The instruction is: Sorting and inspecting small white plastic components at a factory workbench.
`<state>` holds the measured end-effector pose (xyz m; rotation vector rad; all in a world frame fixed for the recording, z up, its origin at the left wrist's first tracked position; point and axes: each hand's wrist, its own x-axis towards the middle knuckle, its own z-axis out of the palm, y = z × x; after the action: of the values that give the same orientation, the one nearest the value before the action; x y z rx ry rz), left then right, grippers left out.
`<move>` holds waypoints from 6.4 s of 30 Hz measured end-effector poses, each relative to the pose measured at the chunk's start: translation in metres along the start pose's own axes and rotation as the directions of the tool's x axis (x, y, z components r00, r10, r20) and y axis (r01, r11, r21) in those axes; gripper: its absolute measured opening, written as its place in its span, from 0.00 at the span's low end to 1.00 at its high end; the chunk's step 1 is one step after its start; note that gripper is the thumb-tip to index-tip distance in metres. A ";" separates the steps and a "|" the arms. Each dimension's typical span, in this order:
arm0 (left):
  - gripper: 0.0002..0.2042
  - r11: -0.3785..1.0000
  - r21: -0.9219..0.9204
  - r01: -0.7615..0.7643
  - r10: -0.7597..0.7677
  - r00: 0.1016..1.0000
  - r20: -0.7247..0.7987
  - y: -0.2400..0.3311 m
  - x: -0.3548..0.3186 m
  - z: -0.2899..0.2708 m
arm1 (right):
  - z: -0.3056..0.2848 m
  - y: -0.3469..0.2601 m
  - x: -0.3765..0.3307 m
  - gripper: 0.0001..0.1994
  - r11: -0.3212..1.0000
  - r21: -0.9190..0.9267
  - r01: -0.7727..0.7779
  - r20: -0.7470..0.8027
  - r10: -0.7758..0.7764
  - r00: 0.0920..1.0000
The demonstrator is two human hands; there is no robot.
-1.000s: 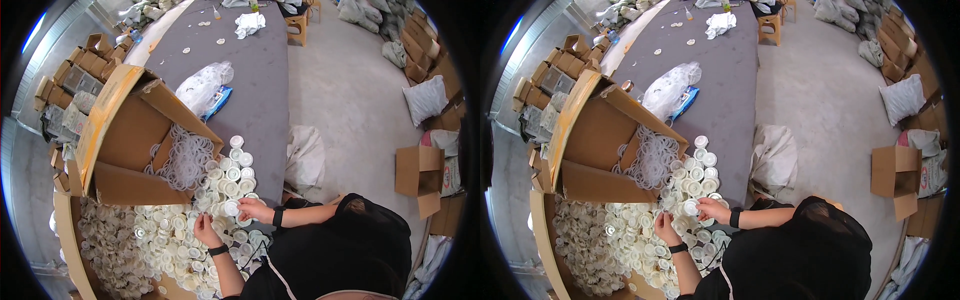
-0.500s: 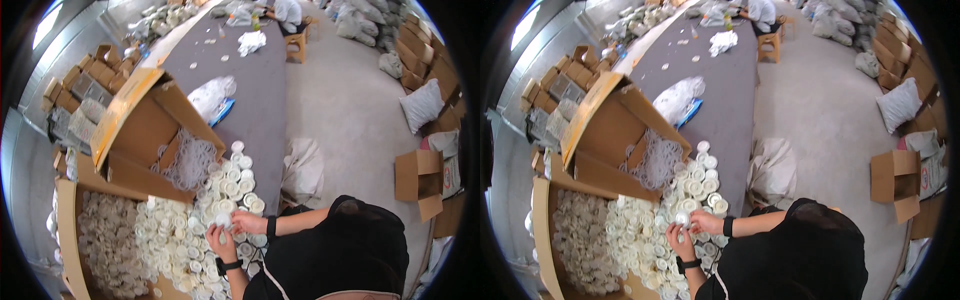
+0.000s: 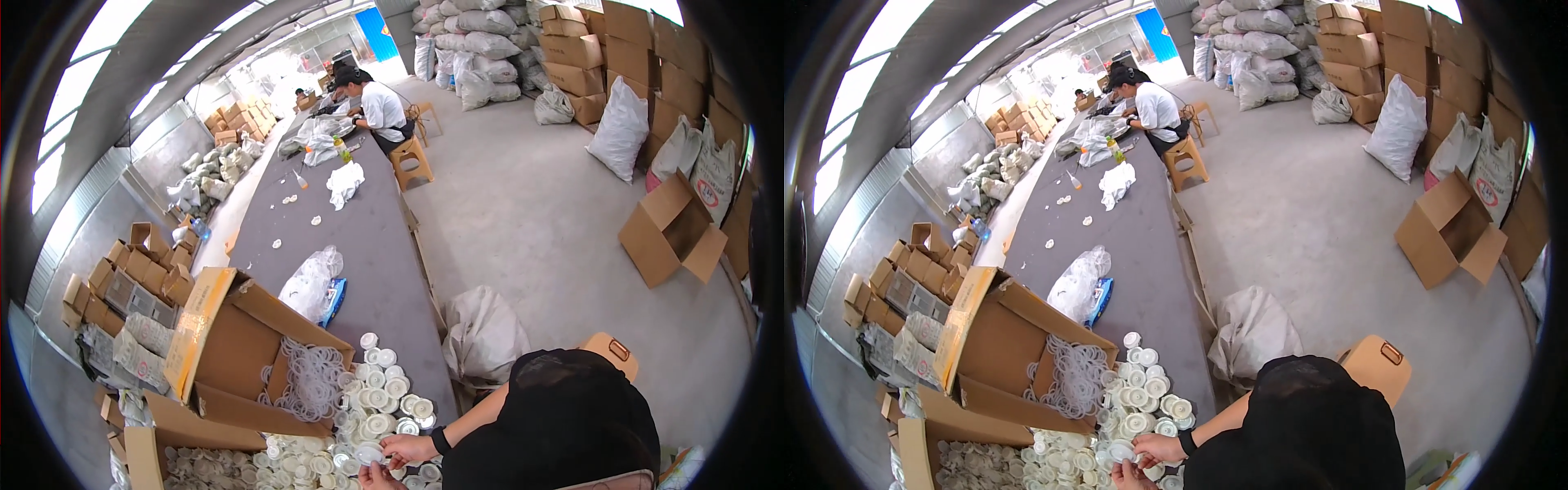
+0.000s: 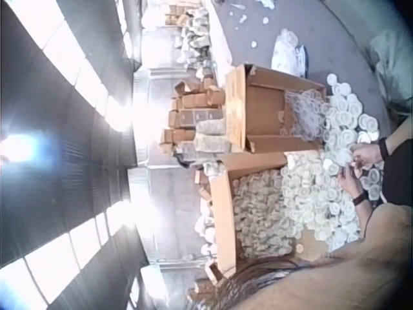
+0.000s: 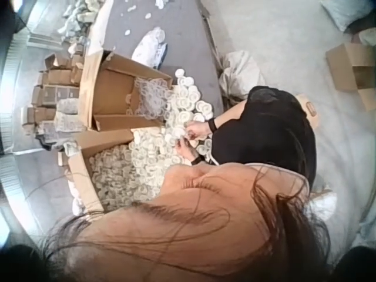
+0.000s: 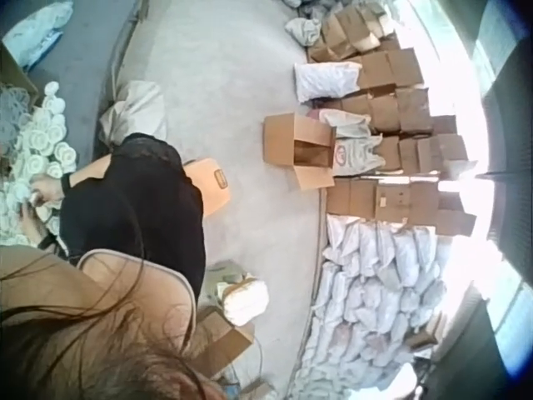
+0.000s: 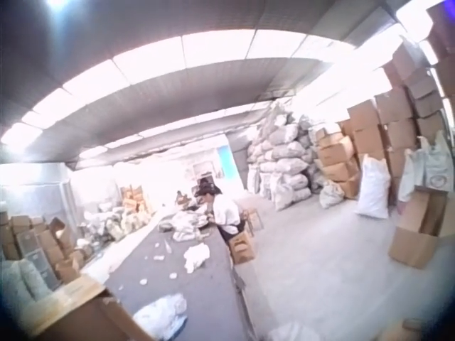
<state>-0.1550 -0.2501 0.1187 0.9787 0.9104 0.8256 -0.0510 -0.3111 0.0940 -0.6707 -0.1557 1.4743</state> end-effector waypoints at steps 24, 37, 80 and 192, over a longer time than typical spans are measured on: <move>0.05 0.981 -0.159 -0.109 0.091 0.989 -0.118 0.000 -0.004 -0.001 | 0.021 -0.006 -0.008 0.08 0.998 0.063 -0.004 0.158 -0.006 0.987; 0.04 0.962 -0.209 -0.174 0.137 0.974 -0.182 0.005 -0.017 0.008 | 0.040 -0.021 -0.020 0.08 0.997 0.028 -0.076 0.077 0.074 0.994; 0.08 0.775 0.607 -0.176 0.327 0.934 -0.147 -0.018 0.008 -0.092 | -0.001 0.003 -0.006 0.14 0.917 -0.314 -0.245 0.030 0.267 0.963; 0.09 0.969 -0.231 -0.085 0.074 0.996 -0.056 0.009 -0.029 -0.017 | 0.035 -0.007 -0.014 0.07 0.991 -0.135 0.010 0.031 -0.006 1.000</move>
<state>-0.1832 -0.2680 0.1294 0.7977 0.7972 1.0034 -0.0637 -0.3128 0.1304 -0.7563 -0.2834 1.4755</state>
